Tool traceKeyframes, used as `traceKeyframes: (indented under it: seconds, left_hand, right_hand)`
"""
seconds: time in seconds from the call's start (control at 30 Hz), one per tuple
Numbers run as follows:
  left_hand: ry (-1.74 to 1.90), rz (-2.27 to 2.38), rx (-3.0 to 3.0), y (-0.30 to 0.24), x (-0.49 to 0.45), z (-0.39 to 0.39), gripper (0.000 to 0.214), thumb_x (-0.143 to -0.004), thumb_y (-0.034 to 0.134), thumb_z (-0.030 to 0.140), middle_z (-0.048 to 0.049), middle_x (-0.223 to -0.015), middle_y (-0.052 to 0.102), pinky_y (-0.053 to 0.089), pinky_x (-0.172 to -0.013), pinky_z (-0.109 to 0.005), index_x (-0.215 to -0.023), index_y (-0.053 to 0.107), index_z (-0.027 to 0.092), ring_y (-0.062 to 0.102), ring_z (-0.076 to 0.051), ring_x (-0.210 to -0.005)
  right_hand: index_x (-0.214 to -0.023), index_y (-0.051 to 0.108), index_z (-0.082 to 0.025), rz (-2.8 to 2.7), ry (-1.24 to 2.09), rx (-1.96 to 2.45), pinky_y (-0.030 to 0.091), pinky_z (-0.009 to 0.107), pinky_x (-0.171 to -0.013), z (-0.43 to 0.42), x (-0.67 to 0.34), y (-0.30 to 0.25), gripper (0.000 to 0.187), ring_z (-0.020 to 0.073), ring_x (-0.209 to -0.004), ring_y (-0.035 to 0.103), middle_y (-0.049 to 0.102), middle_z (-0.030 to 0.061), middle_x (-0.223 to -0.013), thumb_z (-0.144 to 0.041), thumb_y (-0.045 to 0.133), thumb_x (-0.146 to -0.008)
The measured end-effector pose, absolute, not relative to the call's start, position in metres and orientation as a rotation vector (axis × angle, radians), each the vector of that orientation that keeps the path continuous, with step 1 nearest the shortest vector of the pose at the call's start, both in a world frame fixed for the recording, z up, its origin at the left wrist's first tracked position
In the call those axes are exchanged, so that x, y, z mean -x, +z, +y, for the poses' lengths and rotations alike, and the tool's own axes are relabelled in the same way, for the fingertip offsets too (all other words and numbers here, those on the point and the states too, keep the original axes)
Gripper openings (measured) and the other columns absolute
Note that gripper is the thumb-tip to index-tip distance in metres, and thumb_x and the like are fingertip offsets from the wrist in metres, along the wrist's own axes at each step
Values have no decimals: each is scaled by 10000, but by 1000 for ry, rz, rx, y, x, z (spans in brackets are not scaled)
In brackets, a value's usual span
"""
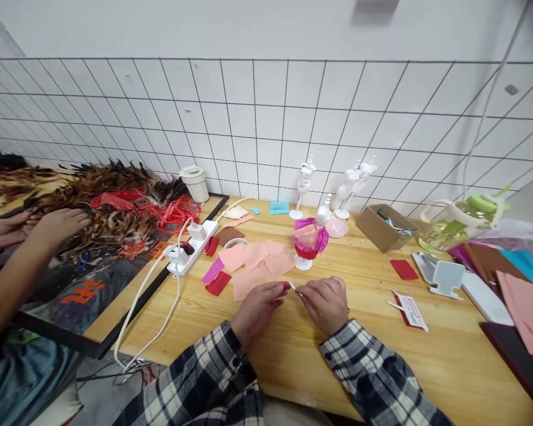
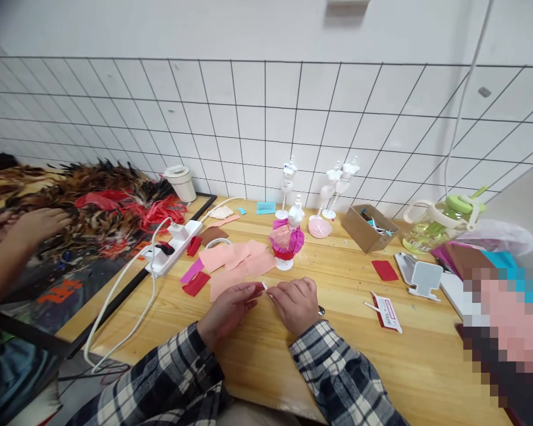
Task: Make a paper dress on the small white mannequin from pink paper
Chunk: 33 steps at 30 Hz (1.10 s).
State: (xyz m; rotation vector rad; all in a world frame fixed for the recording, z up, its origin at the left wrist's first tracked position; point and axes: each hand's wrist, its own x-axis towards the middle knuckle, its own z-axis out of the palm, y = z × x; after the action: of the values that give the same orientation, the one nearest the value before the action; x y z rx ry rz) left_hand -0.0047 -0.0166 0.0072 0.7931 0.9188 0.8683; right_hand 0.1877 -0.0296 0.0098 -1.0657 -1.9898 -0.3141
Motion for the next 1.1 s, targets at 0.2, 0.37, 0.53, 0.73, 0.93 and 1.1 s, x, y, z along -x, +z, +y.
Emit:
traceKeyframes:
  seconds: [0.2, 0.37, 0.53, 0.73, 0.93, 1.1]
  left_hand:
    - [888, 1311, -1792, 0, 8, 0, 239, -783, 640, 377, -74, -956, 654, 432, -909, -395, -928, 728, 209, 584, -233, -962]
    - [904, 1362, -1984, -1, 0, 5, 259, -799, 636, 389, -77, -969, 658, 479, -833, -380, -969, 674, 198, 593, -229, -942]
    - [1033, 1313, -1975, 1, -12, 2, 197, -825, 612, 381, -59, -898, 663, 466, -840, -366, -884, 663, 199, 599, -206, -897]
    - [1028, 1307, -1779, -10, -17, -4, 373, -854, 526, 513, -20, -718, 634, 454, -667, -303, -1011, 656, 201, 590, -179, -698]
    - [1095, 1275, -1662, -9, -3, 0, 779, -871, 111, 706, -52, -646, 575, 439, -660, -339, -842, 677, 172, 551, -191, -644]
    - [978, 1242, -2182, 0, -5, -2, 596, -815, 522, 617, -111, -1411, 448, 212, -1102, -485, -1288, 553, 257, 337, -302, -1329]
  right_hand:
    - [-742, 722, -212, -1618, 336, 1370, 424, 320, -693, -21, -189, -11, 139, 176, -728, 555, 654, 42, -730, -310, 653, -813]
    - [-758, 692, -157, -1122, 759, 1449, 426, 273, -534, -10, -197, -29, 287, 138, -570, 484, 607, 36, -689, -443, 671, -743]
    - [-752, 667, -161, -1187, 778, 1447, 396, 254, -525, -10, -192, -30, 254, 118, -544, 438, 559, 5, -651, -414, 660, -742]
    - [-749, 667, -166, -1319, 687, 1457, 375, 250, -526, -15, -186, -23, 201, 115, -558, 431, 557, 5, -686, -362, 632, -774]
    - [-737, 664, -175, -1376, 591, 1451, 379, 252, -525, -16, -190, -17, 163, 109, -538, 425, 555, 2, -683, -324, 623, -787]
    - [-755, 675, -188, -1467, 558, 1397, 397, 254, -548, -20, -186, -15, 127, 119, -577, 467, 593, 18, -729, -290, 616, -803]
